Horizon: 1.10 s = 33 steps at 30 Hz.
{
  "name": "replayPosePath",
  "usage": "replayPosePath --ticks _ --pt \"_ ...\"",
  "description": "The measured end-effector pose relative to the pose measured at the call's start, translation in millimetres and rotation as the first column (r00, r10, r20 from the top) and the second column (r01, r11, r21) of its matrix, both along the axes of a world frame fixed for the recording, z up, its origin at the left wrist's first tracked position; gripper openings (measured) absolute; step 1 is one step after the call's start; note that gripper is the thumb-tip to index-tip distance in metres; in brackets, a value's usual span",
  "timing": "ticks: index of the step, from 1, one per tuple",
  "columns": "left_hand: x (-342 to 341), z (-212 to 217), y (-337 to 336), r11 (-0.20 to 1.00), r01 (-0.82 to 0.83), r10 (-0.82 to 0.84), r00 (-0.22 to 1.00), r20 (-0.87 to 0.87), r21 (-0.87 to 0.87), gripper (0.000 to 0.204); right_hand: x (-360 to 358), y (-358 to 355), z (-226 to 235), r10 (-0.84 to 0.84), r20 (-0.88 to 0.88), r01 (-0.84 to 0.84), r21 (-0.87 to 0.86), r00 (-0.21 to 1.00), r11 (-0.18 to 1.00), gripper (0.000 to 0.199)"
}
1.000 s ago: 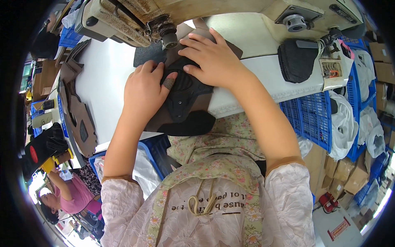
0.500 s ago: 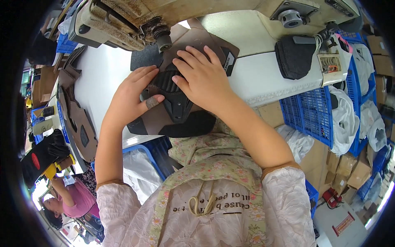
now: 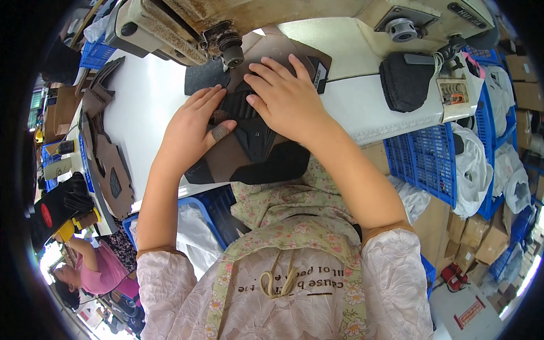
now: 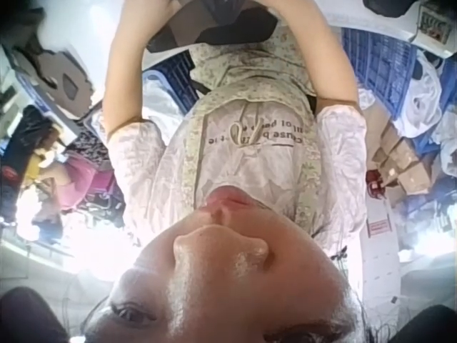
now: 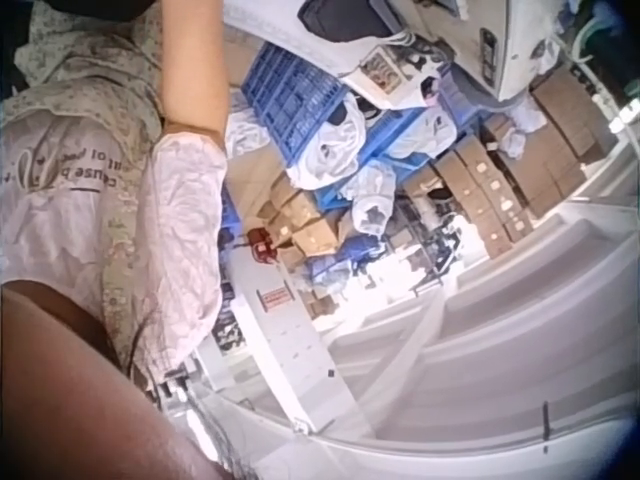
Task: Stitching several pieces of leather and synthetic material together using an industrial sewing machine to construct a shoe upper.
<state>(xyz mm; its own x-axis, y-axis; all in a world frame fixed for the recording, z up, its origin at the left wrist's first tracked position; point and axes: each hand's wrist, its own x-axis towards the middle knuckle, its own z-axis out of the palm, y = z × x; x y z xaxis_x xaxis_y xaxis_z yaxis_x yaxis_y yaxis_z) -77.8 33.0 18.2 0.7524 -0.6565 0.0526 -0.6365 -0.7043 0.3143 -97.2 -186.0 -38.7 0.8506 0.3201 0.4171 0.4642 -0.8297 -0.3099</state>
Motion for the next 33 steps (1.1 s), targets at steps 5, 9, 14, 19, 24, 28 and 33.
replayPosePath --ticks 5,9,14,19,24,28,33 --pt "1 -3 -2 1.000 -0.025 0.025 0.999 0.038 -0.001 0.060 5 -2 -3 -0.005 0.011 0.006 -0.031 1.000 0.999 0.035" --pt "6 -4 -4 0.999 -0.036 0.036 0.999 0.040 0.000 0.060 12 -4 -3 0.001 0.003 -0.001 -0.034 1.000 0.999 0.036" --pt "15 -4 -5 0.998 -0.057 0.057 0.998 0.028 0.006 0.059 22 -4 -6 0.004 0.028 -0.003 -0.050 1.000 0.999 0.035" --pt "21 0 -5 0.997 -0.074 0.073 0.997 -0.011 -0.010 0.057 27 -1 -10 -0.015 0.051 0.016 -0.032 0.999 0.999 0.034" --pt "25 1 -3 0.997 -0.068 0.066 0.997 -0.048 -0.027 0.057 27 3 -8 -0.017 0.080 0.021 -0.050 0.997 0.999 0.034" --pt "46 11 17 0.985 -0.110 0.044 0.907 -0.418 -0.135 0.055 22 15 0 -0.096 0.044 0.097 -0.011 0.994 0.995 0.033" --pt "40 -6 30 0.975 0.083 -0.126 0.971 -0.203 -0.208 0.044 21 24 7 -0.189 -0.015 0.190 0.086 0.982 0.978 0.036"
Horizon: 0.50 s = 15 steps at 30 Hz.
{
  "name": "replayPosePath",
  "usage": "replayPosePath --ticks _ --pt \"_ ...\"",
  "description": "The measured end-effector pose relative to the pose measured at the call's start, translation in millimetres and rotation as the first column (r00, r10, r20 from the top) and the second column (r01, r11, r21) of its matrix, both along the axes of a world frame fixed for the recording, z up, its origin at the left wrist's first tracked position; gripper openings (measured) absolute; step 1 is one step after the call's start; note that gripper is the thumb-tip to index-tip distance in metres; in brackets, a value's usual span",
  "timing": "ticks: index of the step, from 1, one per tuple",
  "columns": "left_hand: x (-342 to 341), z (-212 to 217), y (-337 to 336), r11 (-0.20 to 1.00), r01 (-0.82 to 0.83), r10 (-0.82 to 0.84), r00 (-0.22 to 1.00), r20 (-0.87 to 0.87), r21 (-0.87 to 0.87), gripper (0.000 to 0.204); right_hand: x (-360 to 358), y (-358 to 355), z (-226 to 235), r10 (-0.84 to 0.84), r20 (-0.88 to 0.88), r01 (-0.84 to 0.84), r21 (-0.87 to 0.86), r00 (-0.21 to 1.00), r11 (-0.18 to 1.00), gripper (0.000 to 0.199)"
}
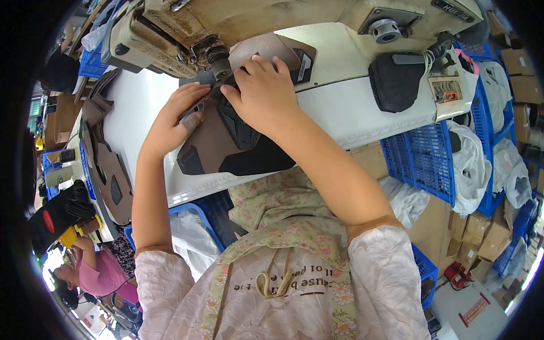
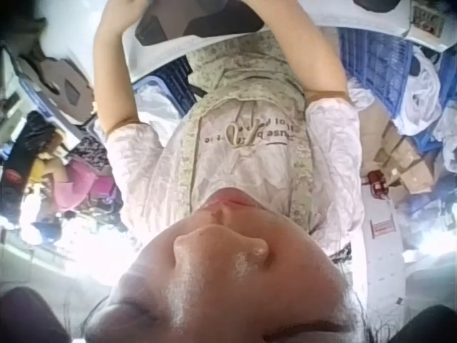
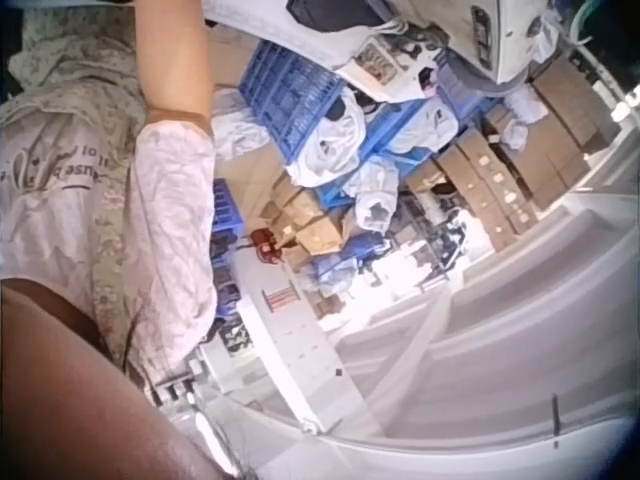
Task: Stitching several pieces of leather and synthetic material together using an industrial sewing machine to construct a shoe upper.
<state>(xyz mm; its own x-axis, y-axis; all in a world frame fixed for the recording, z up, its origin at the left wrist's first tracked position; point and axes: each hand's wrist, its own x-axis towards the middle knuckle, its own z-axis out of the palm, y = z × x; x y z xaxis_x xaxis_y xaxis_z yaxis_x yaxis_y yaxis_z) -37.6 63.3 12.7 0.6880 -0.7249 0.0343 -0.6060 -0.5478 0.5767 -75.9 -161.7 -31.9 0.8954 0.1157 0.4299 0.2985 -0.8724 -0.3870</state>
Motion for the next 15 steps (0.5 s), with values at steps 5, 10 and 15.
replayPosePath --ticks 5,10,15 --pt "-34 -15 -28 0.972 -0.235 0.231 0.953 0.197 -0.003 0.036 9 -12 2 0.038 -0.006 -0.038 -0.061 0.999 0.997 0.037" --pt "-53 -14 -58 0.927 -0.374 0.347 0.893 0.285 0.042 0.035 24 -32 13 0.172 -0.210 -0.193 -0.087 0.963 0.977 0.033" --pt "-55 -17 -64 0.912 -0.407 0.372 0.872 0.319 0.048 0.036 36 -38 7 0.265 -0.133 -0.267 0.004 0.955 0.964 0.034"
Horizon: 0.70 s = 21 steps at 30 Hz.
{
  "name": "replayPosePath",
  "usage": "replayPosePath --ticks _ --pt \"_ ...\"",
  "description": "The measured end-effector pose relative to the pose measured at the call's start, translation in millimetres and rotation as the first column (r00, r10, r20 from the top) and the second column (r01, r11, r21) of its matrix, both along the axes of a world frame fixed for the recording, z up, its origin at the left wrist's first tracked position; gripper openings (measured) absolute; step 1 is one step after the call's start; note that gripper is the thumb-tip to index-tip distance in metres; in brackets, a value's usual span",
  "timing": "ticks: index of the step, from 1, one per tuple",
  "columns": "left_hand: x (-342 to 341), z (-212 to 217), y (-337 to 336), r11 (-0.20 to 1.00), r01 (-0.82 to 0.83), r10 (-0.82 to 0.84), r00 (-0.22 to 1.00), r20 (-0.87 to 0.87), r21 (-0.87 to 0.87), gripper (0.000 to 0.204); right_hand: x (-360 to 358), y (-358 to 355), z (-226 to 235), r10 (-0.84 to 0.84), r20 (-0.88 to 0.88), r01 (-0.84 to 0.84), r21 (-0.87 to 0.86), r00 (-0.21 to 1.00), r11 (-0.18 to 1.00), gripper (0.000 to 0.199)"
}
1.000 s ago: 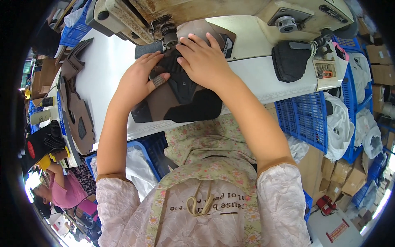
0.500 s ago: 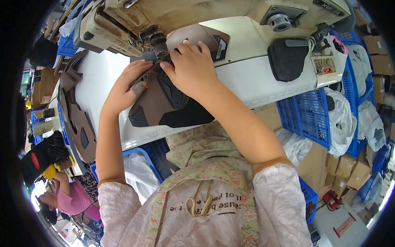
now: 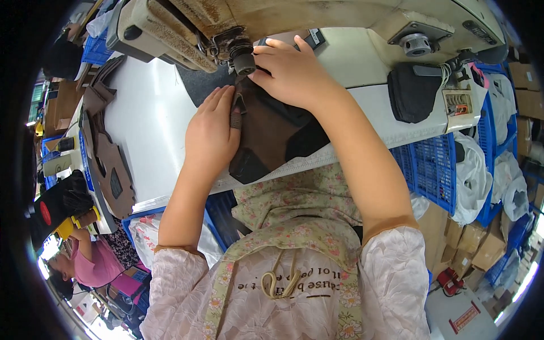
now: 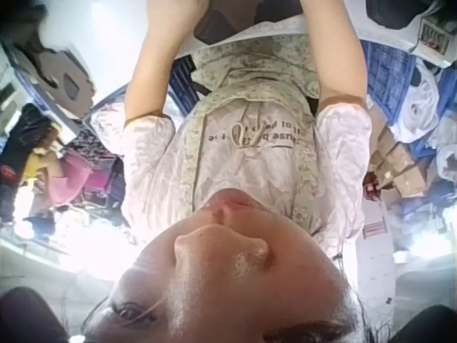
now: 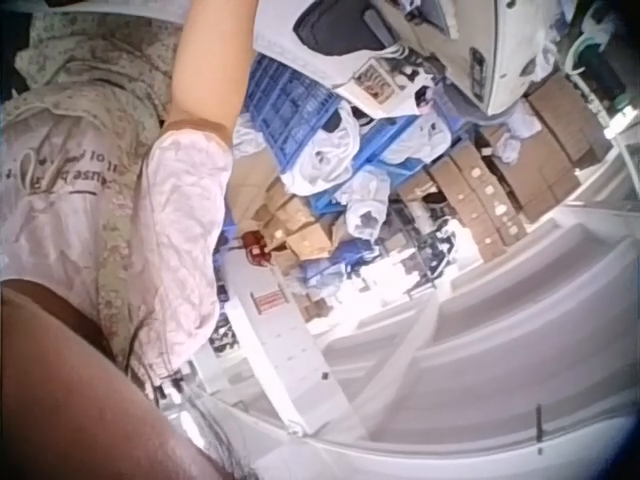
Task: Stitching several pieces of leather and synthetic material together using an industrial sewing machine to construct a shoe upper.
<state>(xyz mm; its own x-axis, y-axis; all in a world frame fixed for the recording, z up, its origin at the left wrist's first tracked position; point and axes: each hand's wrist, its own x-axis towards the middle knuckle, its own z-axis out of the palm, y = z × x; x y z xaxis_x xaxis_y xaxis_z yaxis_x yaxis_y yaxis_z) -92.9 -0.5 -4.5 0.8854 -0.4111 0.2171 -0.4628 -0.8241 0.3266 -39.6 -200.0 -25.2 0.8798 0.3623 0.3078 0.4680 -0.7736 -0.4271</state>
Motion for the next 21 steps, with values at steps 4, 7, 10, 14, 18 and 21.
replayPosePath --ticks 4,7,10,14,18,21 --pt "-3 2 -4 0.999 -0.025 0.025 1.000 0.005 0.043 0.040 5 -1 7 0.033 -0.145 -0.037 -0.027 0.989 0.999 0.027" --pt "-5 -1 -7 0.998 -0.048 0.048 0.999 0.005 0.044 0.041 6 -2 5 0.042 -0.157 -0.038 0.028 0.987 0.999 0.025" --pt "-3 3 -9 0.998 -0.037 0.038 0.999 -0.005 0.044 0.041 6 -4 1 0.043 -0.094 -0.038 0.050 0.995 0.998 0.023" --pt "-2 0 -8 0.998 -0.044 0.045 0.999 -0.006 0.053 0.041 -2 1 7 0.032 -0.007 -0.032 0.032 0.999 0.999 0.018" --pt "-2 5 -1 0.999 0.008 -0.007 1.000 -0.023 0.045 0.045 -43 21 33 0.210 0.111 -0.233 0.273 0.971 0.933 0.025" --pt "10 16 14 0.986 0.166 -0.166 0.982 -0.087 -0.006 0.051 -52 38 34 0.107 0.217 -0.154 0.218 0.970 0.964 0.024"
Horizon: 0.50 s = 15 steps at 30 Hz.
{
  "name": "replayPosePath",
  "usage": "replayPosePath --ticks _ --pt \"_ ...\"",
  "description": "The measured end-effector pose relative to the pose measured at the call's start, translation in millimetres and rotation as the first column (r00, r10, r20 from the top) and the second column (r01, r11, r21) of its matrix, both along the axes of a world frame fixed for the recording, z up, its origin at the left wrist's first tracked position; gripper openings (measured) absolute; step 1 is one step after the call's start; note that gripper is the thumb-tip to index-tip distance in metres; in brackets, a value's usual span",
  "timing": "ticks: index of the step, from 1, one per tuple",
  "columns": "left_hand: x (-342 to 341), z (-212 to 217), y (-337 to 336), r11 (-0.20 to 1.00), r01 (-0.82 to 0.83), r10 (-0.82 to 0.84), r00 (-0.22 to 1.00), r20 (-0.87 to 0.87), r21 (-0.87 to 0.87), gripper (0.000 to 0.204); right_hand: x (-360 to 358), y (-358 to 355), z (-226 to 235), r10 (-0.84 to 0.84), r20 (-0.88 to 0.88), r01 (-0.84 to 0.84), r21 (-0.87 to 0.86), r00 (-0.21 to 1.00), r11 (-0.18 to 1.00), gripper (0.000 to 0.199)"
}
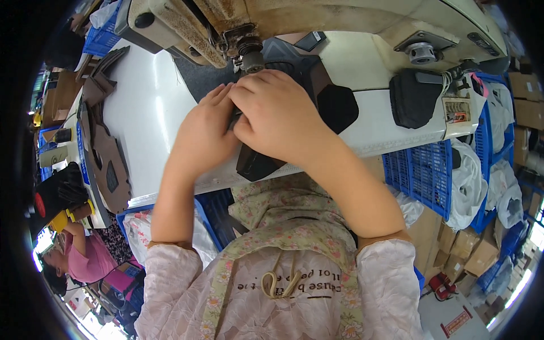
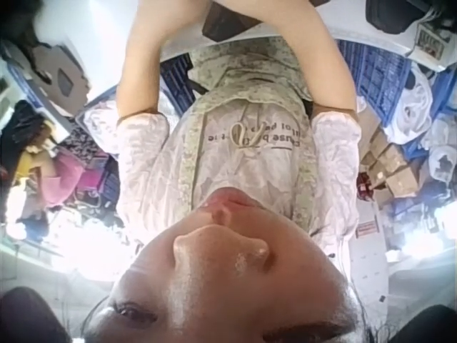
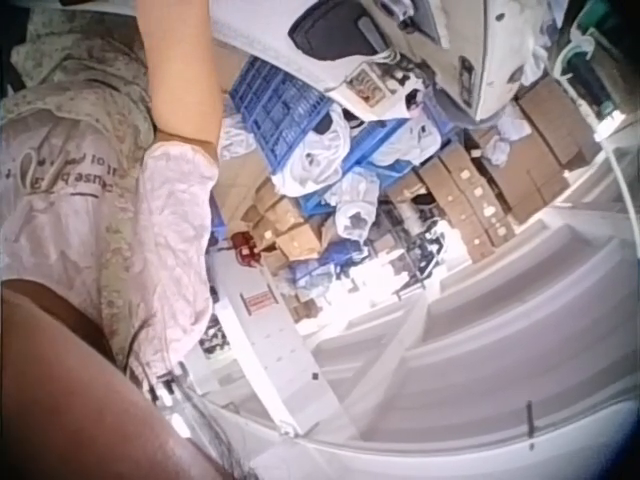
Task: Stitching several pieces of leather and synthetic material together using an industrial sewing machine to construct a shoe upper.
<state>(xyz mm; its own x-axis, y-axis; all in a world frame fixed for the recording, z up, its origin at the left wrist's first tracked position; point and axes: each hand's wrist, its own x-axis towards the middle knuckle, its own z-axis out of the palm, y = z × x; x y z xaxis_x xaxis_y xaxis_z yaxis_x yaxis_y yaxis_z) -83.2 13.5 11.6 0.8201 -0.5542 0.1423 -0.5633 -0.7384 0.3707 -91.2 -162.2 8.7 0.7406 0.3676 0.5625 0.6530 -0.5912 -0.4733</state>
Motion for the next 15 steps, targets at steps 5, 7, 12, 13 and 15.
replayPosePath --ticks 5,7,12,13,15 --pt "53 23 47 0.961 -0.137 -0.080 0.693 -0.716 -0.240 0.048 -2 26 7 -0.146 0.036 0.149 -0.376 0.989 0.915 0.015" --pt "59 16 36 0.954 -0.245 0.095 0.795 -0.599 -0.174 0.041 1 39 4 -0.160 0.041 0.162 -0.424 0.986 0.891 0.012" --pt "54 -35 28 0.997 -0.043 0.050 0.994 0.097 -0.069 0.037 -4 42 -18 -0.201 0.069 0.212 -0.392 0.977 0.895 0.012" --pt "52 -40 29 0.996 -0.087 0.088 0.987 0.135 -0.018 0.039 -6 41 -23 -0.188 0.151 0.234 -0.394 0.970 0.889 0.013" --pt "54 -43 32 0.995 -0.096 0.098 0.989 0.106 -0.028 0.040 -7 40 -29 -0.184 0.174 0.237 -0.371 0.967 0.898 0.014"
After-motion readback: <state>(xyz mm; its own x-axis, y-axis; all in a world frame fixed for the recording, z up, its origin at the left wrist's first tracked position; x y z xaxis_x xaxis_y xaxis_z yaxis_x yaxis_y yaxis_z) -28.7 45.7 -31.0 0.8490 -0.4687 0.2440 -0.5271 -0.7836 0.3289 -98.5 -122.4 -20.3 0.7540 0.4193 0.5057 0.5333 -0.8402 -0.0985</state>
